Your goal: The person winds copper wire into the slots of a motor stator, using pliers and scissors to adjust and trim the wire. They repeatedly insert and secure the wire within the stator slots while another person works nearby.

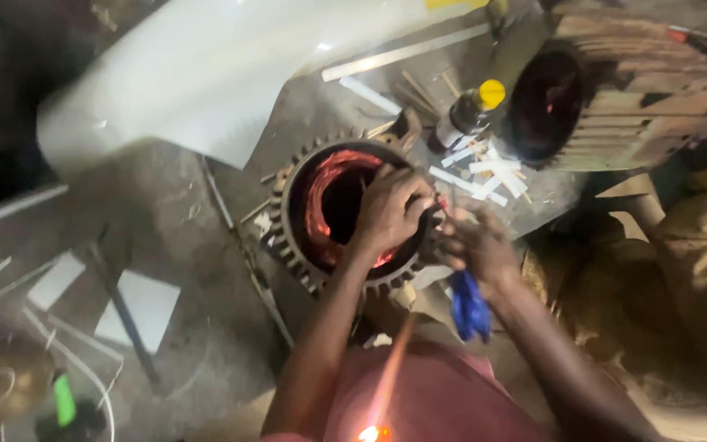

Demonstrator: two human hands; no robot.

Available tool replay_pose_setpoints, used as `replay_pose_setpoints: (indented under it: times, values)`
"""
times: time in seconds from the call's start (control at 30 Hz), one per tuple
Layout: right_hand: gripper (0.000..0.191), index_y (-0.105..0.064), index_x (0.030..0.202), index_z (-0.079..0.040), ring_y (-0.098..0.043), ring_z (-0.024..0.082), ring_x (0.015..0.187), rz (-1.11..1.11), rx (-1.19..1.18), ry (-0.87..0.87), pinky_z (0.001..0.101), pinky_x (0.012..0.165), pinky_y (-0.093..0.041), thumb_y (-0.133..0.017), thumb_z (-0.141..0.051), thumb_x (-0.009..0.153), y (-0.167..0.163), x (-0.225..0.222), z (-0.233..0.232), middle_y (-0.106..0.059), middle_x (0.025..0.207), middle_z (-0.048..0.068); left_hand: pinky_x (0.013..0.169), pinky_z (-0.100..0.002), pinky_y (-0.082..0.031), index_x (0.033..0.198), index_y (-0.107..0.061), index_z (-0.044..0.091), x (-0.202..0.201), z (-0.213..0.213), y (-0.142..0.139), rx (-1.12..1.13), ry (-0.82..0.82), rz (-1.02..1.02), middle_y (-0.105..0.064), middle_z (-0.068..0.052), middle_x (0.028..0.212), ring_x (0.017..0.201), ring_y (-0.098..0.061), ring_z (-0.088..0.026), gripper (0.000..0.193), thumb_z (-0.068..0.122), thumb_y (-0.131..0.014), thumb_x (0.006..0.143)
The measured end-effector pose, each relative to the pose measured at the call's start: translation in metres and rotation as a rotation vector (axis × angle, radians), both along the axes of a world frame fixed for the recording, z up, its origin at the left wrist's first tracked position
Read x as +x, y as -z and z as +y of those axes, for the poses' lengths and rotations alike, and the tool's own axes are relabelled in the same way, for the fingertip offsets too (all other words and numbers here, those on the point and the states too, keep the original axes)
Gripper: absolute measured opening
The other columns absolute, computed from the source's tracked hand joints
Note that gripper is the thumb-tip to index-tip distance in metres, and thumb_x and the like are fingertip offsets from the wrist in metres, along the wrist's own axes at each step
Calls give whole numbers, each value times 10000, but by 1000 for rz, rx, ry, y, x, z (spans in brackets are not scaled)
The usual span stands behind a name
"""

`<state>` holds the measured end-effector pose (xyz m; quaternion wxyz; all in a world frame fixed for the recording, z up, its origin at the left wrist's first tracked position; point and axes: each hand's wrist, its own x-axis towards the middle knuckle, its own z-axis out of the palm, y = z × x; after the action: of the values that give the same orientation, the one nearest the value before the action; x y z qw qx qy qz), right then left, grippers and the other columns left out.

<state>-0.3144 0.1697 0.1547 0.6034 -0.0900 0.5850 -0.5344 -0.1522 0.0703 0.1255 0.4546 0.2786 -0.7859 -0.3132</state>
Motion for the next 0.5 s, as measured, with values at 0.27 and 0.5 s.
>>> replay_pose_setpoints:
  times: [0.27,0.5]
  values:
    - [236,-650,1233,-119,-573,89,735,653,-213,-345,244,626,-487,-586,-236,1038,47,-31,1,-629,883,20,878,-430,-458,899,-600,92,4,-1,4,0,4,2,-652,-63,899,889,-616,-317,112,134,-703,884]
    - [275,-680,1223,-13,-624,123,827,882,-292,-271,298,721,-530,-612,-191,1024,46,-75,-5,-700,950,31,861,-414,-473,884,-639,98,-2,1,3,101,-6,-25,-674,-49,885,884,-616,-308,101,134,-729,856]
